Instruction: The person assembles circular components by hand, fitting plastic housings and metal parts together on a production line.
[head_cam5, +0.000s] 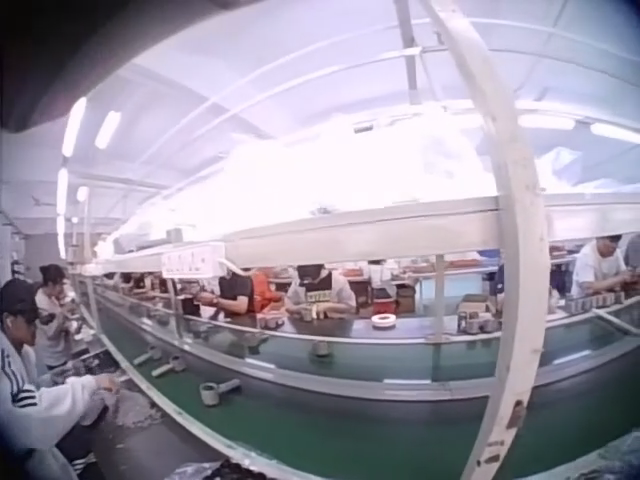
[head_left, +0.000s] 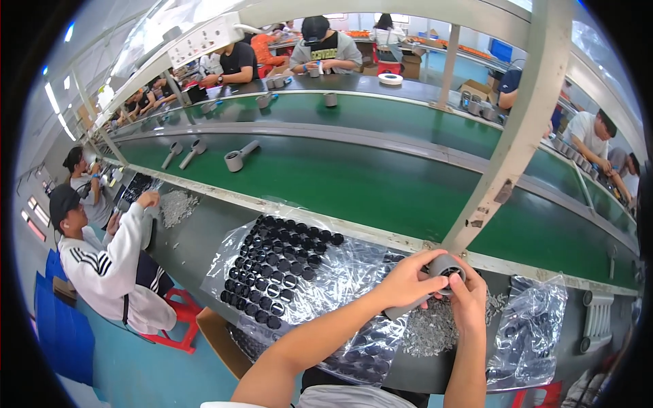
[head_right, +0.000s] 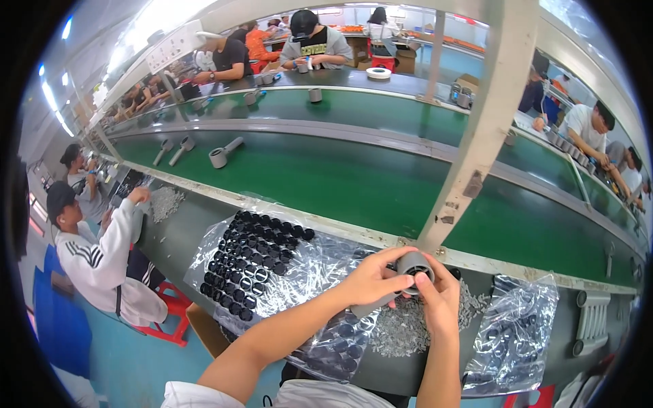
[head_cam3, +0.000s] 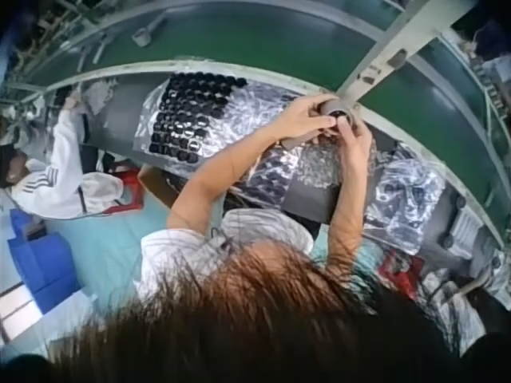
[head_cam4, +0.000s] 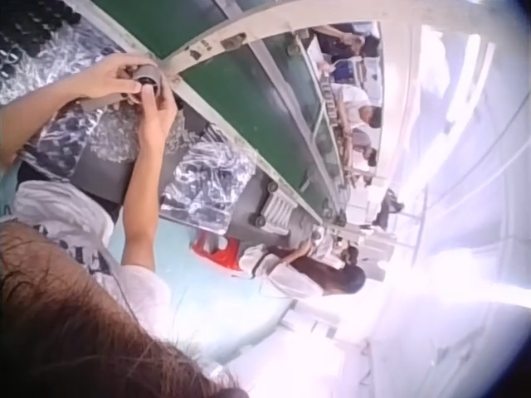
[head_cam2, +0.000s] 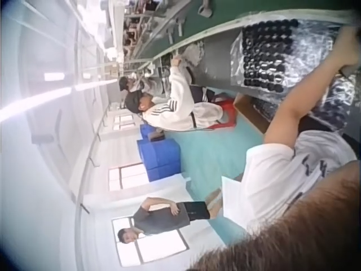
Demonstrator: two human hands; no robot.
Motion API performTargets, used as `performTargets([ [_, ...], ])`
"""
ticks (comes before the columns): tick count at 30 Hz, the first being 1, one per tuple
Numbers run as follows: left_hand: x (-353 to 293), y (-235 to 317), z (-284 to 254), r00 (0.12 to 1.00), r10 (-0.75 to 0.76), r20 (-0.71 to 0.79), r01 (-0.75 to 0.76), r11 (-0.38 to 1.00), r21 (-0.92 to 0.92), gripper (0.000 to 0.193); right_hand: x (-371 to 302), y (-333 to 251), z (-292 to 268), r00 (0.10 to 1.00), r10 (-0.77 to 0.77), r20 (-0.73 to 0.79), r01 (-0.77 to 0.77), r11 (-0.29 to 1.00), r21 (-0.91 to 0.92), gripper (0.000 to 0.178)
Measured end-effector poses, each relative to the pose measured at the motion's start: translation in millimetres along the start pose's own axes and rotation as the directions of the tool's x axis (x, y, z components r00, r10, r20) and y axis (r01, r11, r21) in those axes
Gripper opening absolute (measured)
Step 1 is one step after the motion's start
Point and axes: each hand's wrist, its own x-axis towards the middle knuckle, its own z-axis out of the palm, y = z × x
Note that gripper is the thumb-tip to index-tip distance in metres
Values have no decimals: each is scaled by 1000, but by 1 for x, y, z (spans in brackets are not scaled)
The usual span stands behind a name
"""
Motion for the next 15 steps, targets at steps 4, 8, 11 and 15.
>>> performTargets([
  [4,3,12,0,987,-158,16,159,986,-46,56,-3,-9,-8,998,57,40,-55,998,-43,63],
  [8,-6,13,-7,999,-45,-9,46,994,99,53,-2,-14,0,989,87,122,-73,991,-116,67],
  [11,-7,25,-4,1000,-7,-7,9,952,307,53,-3,-19,3,989,104,105,-92,989,-118,67],
  [15,0,20,0,991,-124,-56,131,981,142,54,-2,-16,-1,995,44,87,-33,992,-119,60],
])
